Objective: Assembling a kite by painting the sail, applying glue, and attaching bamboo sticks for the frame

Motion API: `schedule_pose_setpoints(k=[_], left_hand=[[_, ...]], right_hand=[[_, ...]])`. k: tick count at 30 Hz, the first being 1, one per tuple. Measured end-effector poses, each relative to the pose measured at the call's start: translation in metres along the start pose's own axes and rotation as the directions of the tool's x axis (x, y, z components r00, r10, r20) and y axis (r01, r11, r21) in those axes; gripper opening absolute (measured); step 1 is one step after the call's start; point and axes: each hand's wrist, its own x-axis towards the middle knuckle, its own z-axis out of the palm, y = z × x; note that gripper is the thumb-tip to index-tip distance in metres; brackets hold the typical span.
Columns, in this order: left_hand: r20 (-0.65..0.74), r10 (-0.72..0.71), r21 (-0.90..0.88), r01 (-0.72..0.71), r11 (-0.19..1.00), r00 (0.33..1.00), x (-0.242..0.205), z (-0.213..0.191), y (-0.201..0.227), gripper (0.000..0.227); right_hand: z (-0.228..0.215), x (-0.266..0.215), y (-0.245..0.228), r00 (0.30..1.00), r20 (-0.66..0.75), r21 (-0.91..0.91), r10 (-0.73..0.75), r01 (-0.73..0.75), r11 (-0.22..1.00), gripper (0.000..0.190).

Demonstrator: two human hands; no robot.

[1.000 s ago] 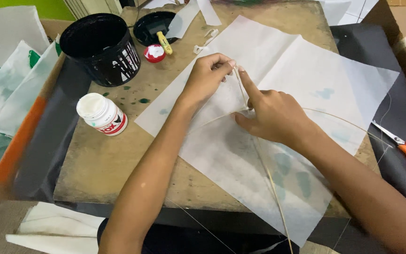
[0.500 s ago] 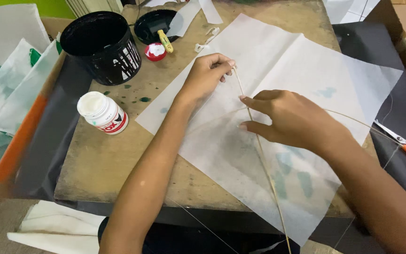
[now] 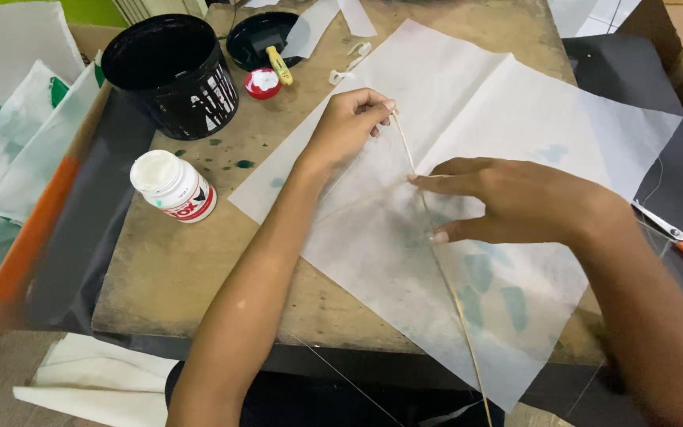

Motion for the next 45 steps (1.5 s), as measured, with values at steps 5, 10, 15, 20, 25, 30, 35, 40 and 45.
schedule_pose_setpoints(k=[5, 10, 15, 20, 25, 30, 35, 40, 45], left_hand=[[0.028, 0.040, -0.065, -0.038, 0.997, 0.999, 0.003, 0.002, -0.003, 0.014], [0.004, 0.058, -0.063, -0.058, 0.996, 0.998, 0.007, 0.001, -0.006, 0.013], [0.004, 0.014, -0.042, -0.014, 0.999, 1.000, 0.003, 0.000, -0.004, 0.014], [0.005, 0.051, -0.037, -0.051, 0.998, 0.999, 0.013, -0.003, -0.013, 0.017], [-0.076, 0.045, -0.004, -0.045, 0.999, 0.996, 0.002, 0.000, 0.004, 0.013], [-0.124, 0.578, 0.619, -0.393, 0.680, 0.806, -0.009, 0.008, 0.018, 0.027], [0.105, 0.586, 0.837, -0.390, 0.384, 0.803, -0.020, 0.020, 0.021, 0.025], [0.225, 0.454, 0.792, -0.433, 0.431, 0.862, -0.016, 0.022, 0.010, 0.026], [0.267, 0.473, 0.765, -0.483, 0.426, 0.840, -0.006, 0.001, 0.005, 0.027]], right_hand=[[0.002, 0.007, -0.006, 0.992, -0.098, 0.000, 0.079, -0.079, 0.997, 0.102], [0.005, 0.014, -0.006, 0.994, -0.018, -0.079, 0.107, -0.108, 0.991, 0.102], [0.002, 0.004, 0.021, 0.984, 0.006, 0.158, -0.179, 0.176, 0.972, 0.076], [0.003, 0.008, 0.023, 0.985, -0.100, 0.248, -0.142, 0.163, 0.955, 0.087], [0.015, 0.023, 0.036, 0.916, -0.371, 0.158, -0.150, 0.222, 0.962, 0.060], [0.022, 0.028, 0.042, 0.791, -0.602, 0.108, -0.111, 0.218, 0.970, 0.063], [0.034, 0.040, 0.066, 0.619, -0.744, -0.087, -0.253, 0.285, 0.954, 0.080], [0.034, 0.039, 0.059, 0.625, -0.736, -0.095, -0.262, 0.287, 0.953, 0.074], [0.039, 0.044, 0.051, 0.678, -0.681, -0.251, -0.278, 0.141, 0.958, 0.048]])
